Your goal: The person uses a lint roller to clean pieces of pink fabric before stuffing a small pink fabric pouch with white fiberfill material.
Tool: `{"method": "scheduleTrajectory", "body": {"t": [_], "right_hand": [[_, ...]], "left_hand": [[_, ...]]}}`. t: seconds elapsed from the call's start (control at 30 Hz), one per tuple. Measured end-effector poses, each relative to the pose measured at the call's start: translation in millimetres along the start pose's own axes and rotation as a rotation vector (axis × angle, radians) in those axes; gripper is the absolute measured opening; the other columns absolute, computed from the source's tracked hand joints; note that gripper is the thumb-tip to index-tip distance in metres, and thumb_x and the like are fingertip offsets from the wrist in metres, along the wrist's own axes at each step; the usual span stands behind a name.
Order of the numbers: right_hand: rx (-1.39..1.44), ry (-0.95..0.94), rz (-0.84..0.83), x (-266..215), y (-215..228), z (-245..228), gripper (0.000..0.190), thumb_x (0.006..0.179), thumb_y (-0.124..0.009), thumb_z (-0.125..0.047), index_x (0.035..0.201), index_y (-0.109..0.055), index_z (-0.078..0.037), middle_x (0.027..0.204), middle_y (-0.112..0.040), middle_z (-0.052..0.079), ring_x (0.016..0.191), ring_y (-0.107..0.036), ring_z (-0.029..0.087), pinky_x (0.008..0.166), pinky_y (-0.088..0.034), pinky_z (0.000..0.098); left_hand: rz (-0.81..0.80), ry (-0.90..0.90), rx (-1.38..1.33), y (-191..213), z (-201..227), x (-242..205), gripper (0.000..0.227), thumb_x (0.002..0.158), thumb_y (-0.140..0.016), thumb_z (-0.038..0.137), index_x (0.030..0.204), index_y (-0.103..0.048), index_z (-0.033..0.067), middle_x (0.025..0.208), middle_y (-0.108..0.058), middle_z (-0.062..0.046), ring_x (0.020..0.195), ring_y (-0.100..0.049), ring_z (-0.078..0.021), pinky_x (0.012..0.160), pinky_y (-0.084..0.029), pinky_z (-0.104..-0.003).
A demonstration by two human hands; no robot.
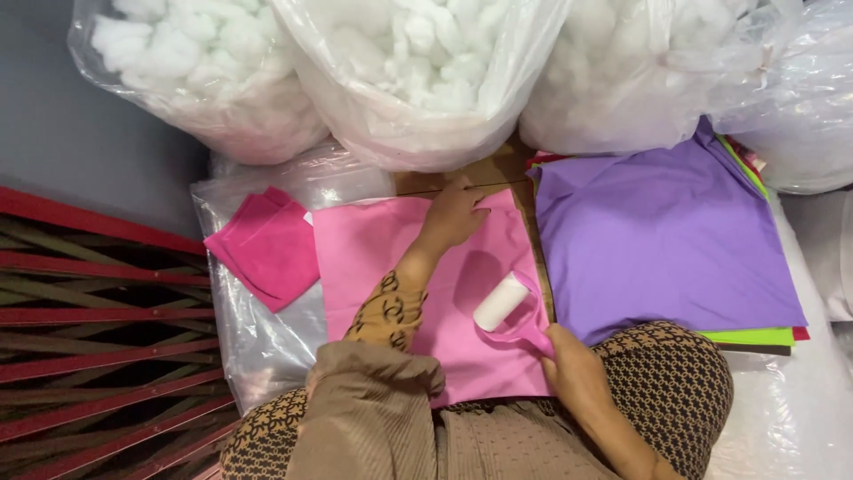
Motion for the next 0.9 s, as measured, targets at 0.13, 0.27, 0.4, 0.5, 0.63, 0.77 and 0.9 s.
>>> {"method": "scheduleTrajectory", "body": {"t": [0.13, 0.27, 0.4, 0.5, 0.63, 0.77, 0.9], "right_hand": [[-0.122, -0.138, -0.022, -16.7, 64.2, 7.6, 0.006, 0.099, -0.061, -0.018, 0.103, -0.065, -0.018, 0.084, -0.07, -0.002, 0.071, -0.068, 0.011, 0.062, -0.062, 0.024], [-0.497, 0.356, 0.433, -55.4, 156.1, -17.0, 0.023, 0.086, -0.07, -0.022, 0.108, -0.065, -0.025, 0.093, -0.074, -0.001, 0.081, -0.069, 0.023, 0.07, -0.052, 0.0407], [-0.688, 0.335, 0.471, -101.3, 235.7, -69.0, 0.017, 0.084, -0.06, -0.033, 0.083, -0.075, -0.024, 0.117, -0.076, -0.016, 0.105, -0.075, 0.021, 0.078, -0.055, 0.045], [-0.226, 0.517, 0.477, -113.7, 264.2, -62.8, 0.031, 0.098, -0.07, -0.01, 0.071, -0.072, 0.005, 0.062, -0.06, 0.015, 0.044, -0.046, 0.021, 0.048, -0.031, 0.0351], [-0.28, 0.52, 0.414, -92.3, 280.6, -116.3, 0.021, 0.102, -0.056, -0.004, 0.096, -0.076, -0.006, 0.06, -0.059, 0.015, 0.051, -0.049, 0.026, 0.057, -0.032, 0.0388], [-0.904, 0.97, 0.967, -72.6, 251.0, -195.1, 0.035, 0.119, -0.07, -0.023, 0.087, -0.056, -0.019, 0.083, -0.061, -0.003, 0.076, -0.063, 0.024, 0.069, -0.047, 0.0374], [-0.873, 1.206, 1.272, 4.5, 187.8, -214.9, 0.022, 0.104, -0.061, -0.01, 0.087, -0.056, -0.024, 0.091, -0.064, -0.007, 0.081, -0.066, 0.014, 0.068, -0.046, 0.0261]], "left_hand": [[0.1, -0.115, -0.115, 102.5, 39.3, -86.6, 0.023, 0.094, -0.064, 0.026, 0.082, -0.057, 0.0083, 0.087, -0.061, -0.008, 0.078, -0.058, -0.0266, 0.069, -0.043, -0.042], [0.396, -0.332, -0.22, 204.9, 92.1, -201.3, 0.027, 0.099, -0.065, 0.015, 0.079, -0.046, 0.0113, 0.072, -0.039, 0.002, 0.067, -0.036, -0.0143, 0.062, -0.03, -0.033], [0.537, -0.46, -0.234, 268.9, 141.5, -306.8, 0.008, 0.103, -0.06, 0.016, 0.103, -0.064, 0.0082, 0.093, -0.064, -0.003, 0.079, -0.055, -0.0158, 0.069, -0.04, -0.029], [0.626, -0.554, -0.279, 284.4, 166.1, -354.0, 0.008, 0.102, -0.059, 0.011, 0.1, -0.063, 0.0048, 0.093, -0.069, -0.007, 0.081, -0.066, -0.0208, 0.077, -0.051, -0.031], [0.695, -0.333, -0.255, 277.6, 118.4, -344.5, 0.008, 0.099, -0.062, 0.003, 0.095, -0.065, 0.0102, 0.083, -0.062, 0.004, 0.071, -0.048, -0.0079, 0.064, -0.037, -0.023], [0.678, 0.037, -0.467, 244.9, 30.3, -290.8, 0.014, 0.095, -0.067, 0.011, 0.084, -0.062, 0.0166, 0.076, -0.051, 0.01, 0.072, -0.042, -0.0039, 0.063, -0.035, -0.021], [0.712, 0.193, -0.508, 195.1, -90.4, -241.2, 0.007, 0.085, -0.07, 0.009, 0.088, -0.063, 0.0081, 0.07, -0.06, -0.005, 0.066, -0.056, -0.0166, 0.061, -0.046, -0.032]]}}
Point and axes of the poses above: each hand's wrist, its own x-axis towards the middle knuckle, its own y-axis out of the back of the hand, z = x × y, the point moved 8 cm from there along x, towards the middle knuckle
